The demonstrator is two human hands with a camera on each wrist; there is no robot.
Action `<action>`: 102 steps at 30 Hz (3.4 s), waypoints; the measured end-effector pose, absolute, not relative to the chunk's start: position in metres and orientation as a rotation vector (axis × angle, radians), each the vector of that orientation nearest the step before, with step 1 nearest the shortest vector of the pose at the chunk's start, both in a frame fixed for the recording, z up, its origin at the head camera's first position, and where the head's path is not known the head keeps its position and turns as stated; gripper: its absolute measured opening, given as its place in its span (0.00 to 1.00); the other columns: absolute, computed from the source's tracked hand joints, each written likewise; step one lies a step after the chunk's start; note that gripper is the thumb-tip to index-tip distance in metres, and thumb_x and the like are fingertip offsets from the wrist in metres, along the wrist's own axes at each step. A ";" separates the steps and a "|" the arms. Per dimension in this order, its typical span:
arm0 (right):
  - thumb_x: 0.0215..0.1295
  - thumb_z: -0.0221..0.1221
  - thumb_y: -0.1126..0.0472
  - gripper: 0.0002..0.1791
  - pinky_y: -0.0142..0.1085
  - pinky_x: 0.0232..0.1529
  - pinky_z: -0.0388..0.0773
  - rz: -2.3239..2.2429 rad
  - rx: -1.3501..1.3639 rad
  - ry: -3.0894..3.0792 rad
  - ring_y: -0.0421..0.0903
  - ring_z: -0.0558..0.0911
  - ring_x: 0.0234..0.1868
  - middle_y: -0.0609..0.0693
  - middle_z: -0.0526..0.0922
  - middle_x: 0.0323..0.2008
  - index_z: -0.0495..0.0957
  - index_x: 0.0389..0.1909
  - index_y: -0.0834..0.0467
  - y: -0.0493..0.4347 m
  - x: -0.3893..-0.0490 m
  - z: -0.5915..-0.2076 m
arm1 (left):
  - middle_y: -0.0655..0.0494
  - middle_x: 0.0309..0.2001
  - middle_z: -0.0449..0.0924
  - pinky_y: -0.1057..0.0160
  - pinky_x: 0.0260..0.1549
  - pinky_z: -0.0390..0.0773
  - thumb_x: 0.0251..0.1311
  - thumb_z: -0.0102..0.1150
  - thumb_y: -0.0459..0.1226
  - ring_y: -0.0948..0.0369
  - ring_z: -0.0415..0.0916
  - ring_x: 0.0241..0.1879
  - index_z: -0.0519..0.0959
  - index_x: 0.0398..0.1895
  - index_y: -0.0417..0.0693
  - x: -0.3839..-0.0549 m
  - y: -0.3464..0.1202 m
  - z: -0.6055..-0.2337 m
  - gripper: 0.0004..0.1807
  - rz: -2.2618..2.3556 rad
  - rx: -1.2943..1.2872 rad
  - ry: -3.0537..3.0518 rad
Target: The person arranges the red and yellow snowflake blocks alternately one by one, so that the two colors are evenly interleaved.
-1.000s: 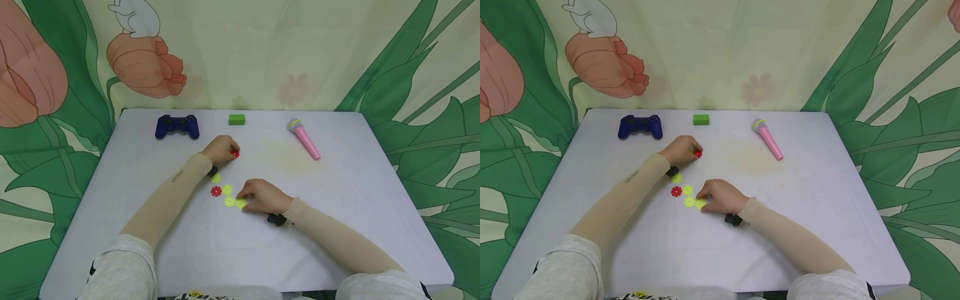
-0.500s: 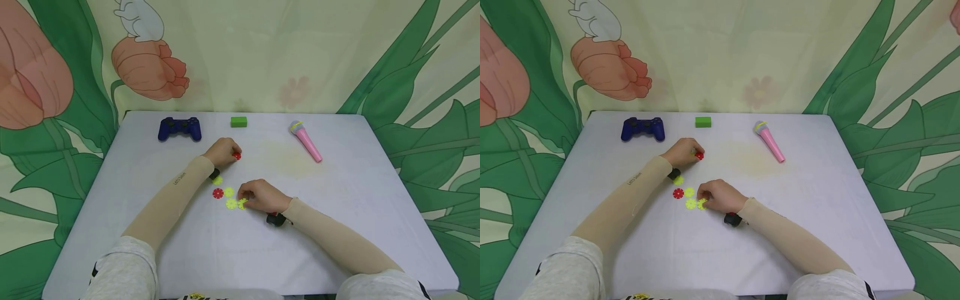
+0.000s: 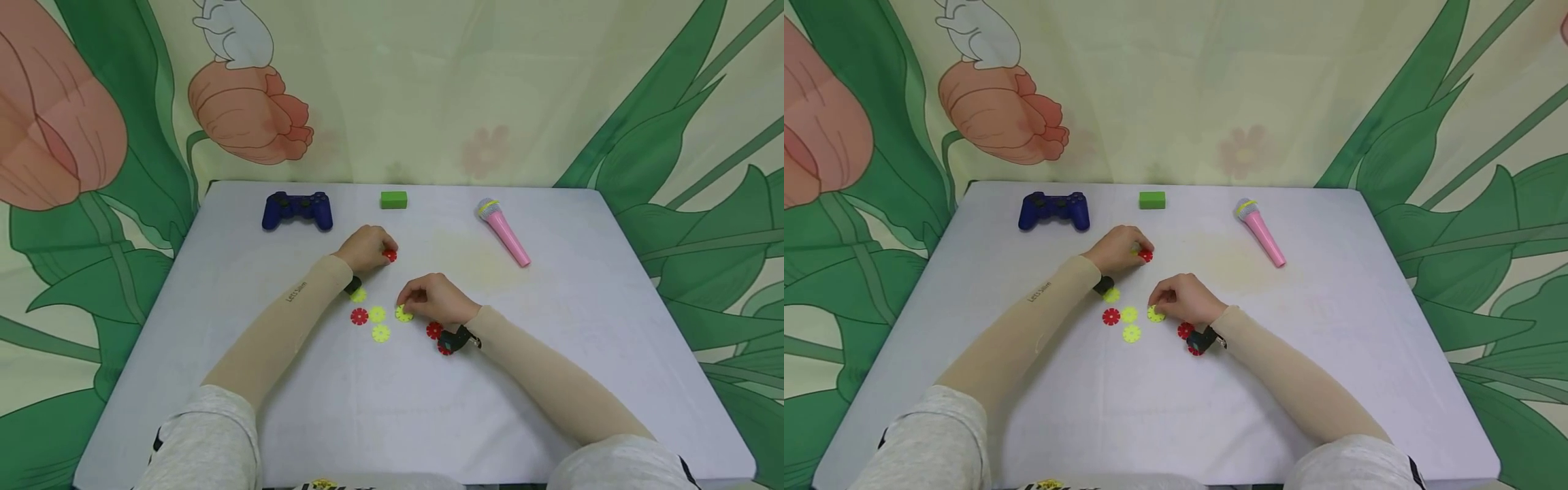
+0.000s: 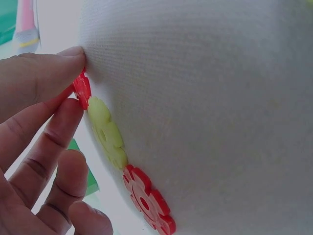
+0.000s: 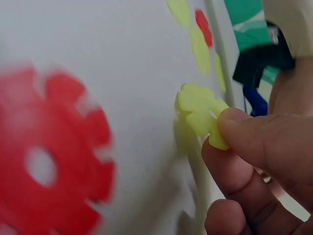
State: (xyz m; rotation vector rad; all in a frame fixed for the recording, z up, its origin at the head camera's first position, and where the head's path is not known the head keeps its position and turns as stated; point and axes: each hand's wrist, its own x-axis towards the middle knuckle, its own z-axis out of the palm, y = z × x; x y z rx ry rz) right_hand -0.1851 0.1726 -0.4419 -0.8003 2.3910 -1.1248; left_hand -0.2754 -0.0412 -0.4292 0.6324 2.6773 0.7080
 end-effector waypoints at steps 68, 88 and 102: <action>0.68 0.65 0.66 0.04 0.36 0.43 0.73 -1.018 -0.323 2.816 0.47 0.80 0.37 0.54 0.88 0.33 0.88 0.39 0.58 0.149 -0.272 -0.448 | 0.51 0.56 0.88 0.54 0.69 0.75 0.64 0.68 0.32 0.53 0.79 0.62 0.86 0.57 0.43 -0.281 -0.037 -0.432 0.18 0.651 0.657 2.670; 0.67 0.65 0.64 0.04 0.32 0.37 0.75 -1.124 -0.476 2.686 0.44 0.79 0.33 0.51 0.87 0.29 0.88 0.34 0.58 0.138 -0.225 -0.443 | 0.48 0.60 0.85 0.55 0.68 0.75 0.64 0.65 0.29 0.53 0.78 0.64 0.83 0.62 0.43 -0.287 -0.027 -0.426 0.22 0.638 0.730 2.603; 0.62 0.72 0.57 0.07 0.35 0.46 0.79 -0.907 -0.905 2.640 0.40 0.82 0.40 0.42 0.90 0.35 0.90 0.38 0.54 0.088 -0.169 -0.444 | 0.48 0.62 0.84 0.57 0.68 0.75 0.63 0.64 0.28 0.53 0.77 0.65 0.82 0.63 0.42 -0.289 -0.024 -0.424 0.24 0.650 0.770 2.574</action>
